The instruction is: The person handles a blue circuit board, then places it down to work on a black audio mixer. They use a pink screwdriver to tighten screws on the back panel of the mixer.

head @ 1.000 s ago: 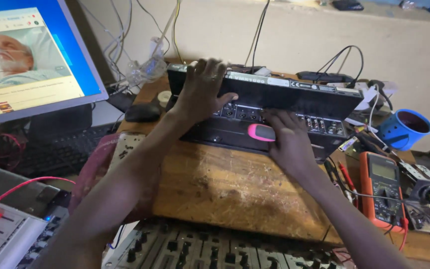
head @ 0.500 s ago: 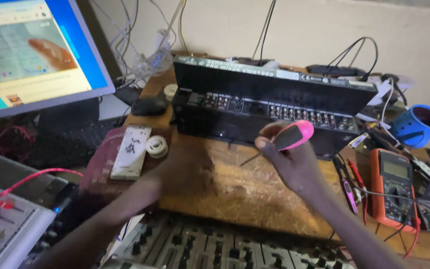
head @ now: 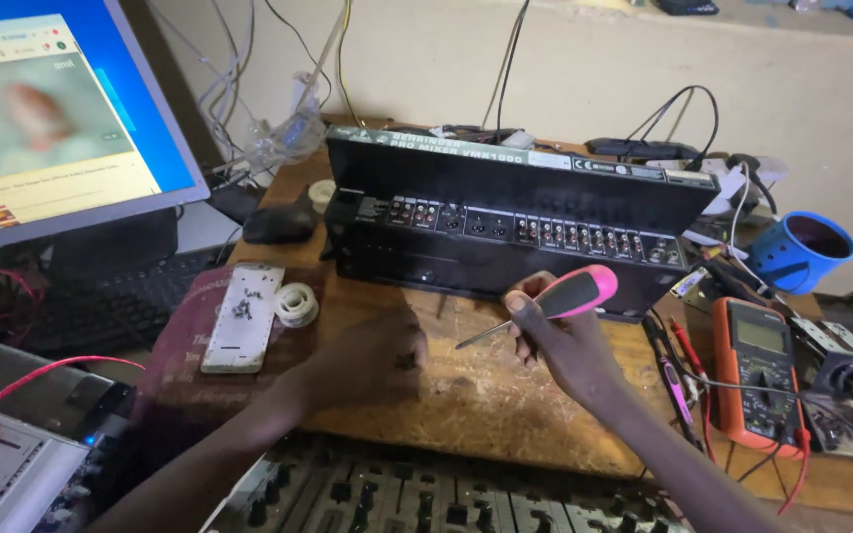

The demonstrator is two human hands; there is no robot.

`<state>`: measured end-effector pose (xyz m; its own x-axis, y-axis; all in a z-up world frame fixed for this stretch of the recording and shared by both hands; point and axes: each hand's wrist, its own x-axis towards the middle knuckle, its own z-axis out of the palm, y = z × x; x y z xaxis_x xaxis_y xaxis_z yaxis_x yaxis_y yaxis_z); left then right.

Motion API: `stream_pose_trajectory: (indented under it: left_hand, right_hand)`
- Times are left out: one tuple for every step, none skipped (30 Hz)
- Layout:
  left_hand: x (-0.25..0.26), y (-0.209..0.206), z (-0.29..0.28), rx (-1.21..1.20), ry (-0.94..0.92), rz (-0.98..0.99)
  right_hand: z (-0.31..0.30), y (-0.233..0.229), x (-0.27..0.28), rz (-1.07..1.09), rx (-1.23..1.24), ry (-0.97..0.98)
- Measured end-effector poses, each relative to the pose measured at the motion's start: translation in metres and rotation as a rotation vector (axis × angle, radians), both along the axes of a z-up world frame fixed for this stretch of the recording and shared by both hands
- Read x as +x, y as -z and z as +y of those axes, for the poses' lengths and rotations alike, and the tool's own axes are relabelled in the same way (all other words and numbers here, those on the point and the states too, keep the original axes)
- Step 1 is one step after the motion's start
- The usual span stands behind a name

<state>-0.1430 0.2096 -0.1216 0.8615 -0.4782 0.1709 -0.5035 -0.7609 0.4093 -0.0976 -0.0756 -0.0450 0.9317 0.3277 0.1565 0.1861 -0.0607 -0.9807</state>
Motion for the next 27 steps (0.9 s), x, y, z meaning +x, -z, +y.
stream_pose_trajectory:
  left_hand:
    - [0.0, -0.009, -0.003, -0.139, -0.015, 0.04]
    - [0.002, -0.016, -0.008, -0.14, -0.015, 0.039]
    - [0.004, -0.023, -0.014, -0.352, -0.037, 0.106]
    - [0.003, -0.028, -0.02, -0.566, -0.061, 0.178]
    - [0.011, -0.024, -0.025, -0.57, -0.064, 0.181]
    - [0.019, -0.021, -0.03, -0.707, -0.02, 0.159]
    - [0.027, -0.018, -0.035, -0.844, 0.026, 0.136]
    - [0.026, -0.026, -0.04, -0.844, 0.028, 0.135]
    - [0.024, -0.035, -0.046, -0.891, 0.032, 0.097]
    - [0.024, -0.043, -0.052, -0.936, 0.042, 0.059]
    - [0.023, -0.046, -0.056, -0.935, 0.05, 0.059]
    - [0.021, -0.048, -0.06, -0.974, 0.038, 0.091]
    - [0.018, -0.049, -0.063, -1.012, 0.026, 0.124]
    - [0.016, -0.054, -0.064, -1.012, 0.029, 0.126]
    - [0.013, -0.058, -0.065, -1.002, 0.032, 0.123]
    - [0.011, -0.063, -0.064, -0.991, 0.035, 0.116]
    - [0.009, -0.065, -0.066, -0.991, 0.036, 0.114]
    - [0.008, -0.067, -0.066, -0.995, 0.028, 0.114]
    - [0.006, -0.069, -0.067, -0.998, 0.02, 0.114]
    - [0.007, -0.069, -0.067, -0.997, 0.025, 0.114]
    - [0.007, -0.069, -0.067, -1.004, 0.025, 0.12]
    - [0.008, -0.069, -0.068, -1.011, 0.029, 0.129]
    - [0.012, -0.061, -0.063, -1.01, 0.038, 0.132]
    - [0.019, -0.052, -0.064, -1.002, 0.041, 0.104]
    - [0.027, -0.043, -0.065, -0.994, 0.044, 0.076]
    - [0.029, -0.04, -0.063, -0.997, 0.072, 0.086]
    - [0.031, -0.036, -0.061, -0.947, 0.061, 0.07]
  right_hand:
    - [0.003, -0.006, -0.002, -0.003, 0.01, -0.015]
    - [0.001, -0.007, -0.003, -0.004, 0.009, -0.015]
    - [-0.001, -0.006, -0.004, 0.034, 0.102, 0.011]
    - [-0.003, -0.005, -0.007, 0.078, 0.191, 0.037]
    - [-0.003, -0.01, -0.011, 0.083, 0.187, 0.035]
    - [-0.003, -0.015, -0.014, 0.073, 0.27, 0.112]
    - [-0.003, -0.021, -0.017, 0.063, 0.353, 0.189]
    - [-0.008, -0.02, -0.012, 0.061, 0.352, 0.19]
    - [-0.014, -0.019, -0.007, -0.075, 0.307, 0.191]
    - [-0.022, -0.018, -0.002, -0.214, 0.26, 0.196]
    - [-0.023, -0.021, -0.001, -0.218, 0.26, 0.202]
    - [-0.024, -0.023, -0.002, -0.264, 0.278, 0.182]
    - [-0.024, -0.025, -0.003, -0.31, 0.295, 0.162]
    - [-0.026, -0.026, -0.003, -0.31, 0.294, 0.165]
    - [-0.027, -0.027, -0.004, -0.324, 0.303, 0.163]
    - [-0.027, -0.029, -0.003, -0.339, 0.314, 0.159]
    - [-0.028, -0.026, -0.001, -0.341, 0.313, 0.159]
    - [-0.028, -0.022, 0.001, -0.313, 0.369, 0.17]
    - [-0.028, -0.019, 0.003, -0.284, 0.426, 0.18]
    - [-0.025, -0.021, 0.0, -0.287, 0.426, 0.184]
    - [-0.023, -0.022, -0.003, -0.251, 0.428, 0.217]
    - [-0.021, -0.024, -0.007, -0.215, 0.429, 0.256]
    - [-0.019, -0.021, -0.006, -0.218, 0.428, 0.264]
    - [-0.022, -0.02, -0.005, -0.181, 0.422, 0.255]
    - [-0.025, -0.019, -0.003, -0.144, 0.416, 0.246]
    - [-0.025, -0.018, -0.004, -0.154, 0.41, 0.272]
    - [-0.026, -0.018, -0.004, -0.127, 0.41, 0.258]
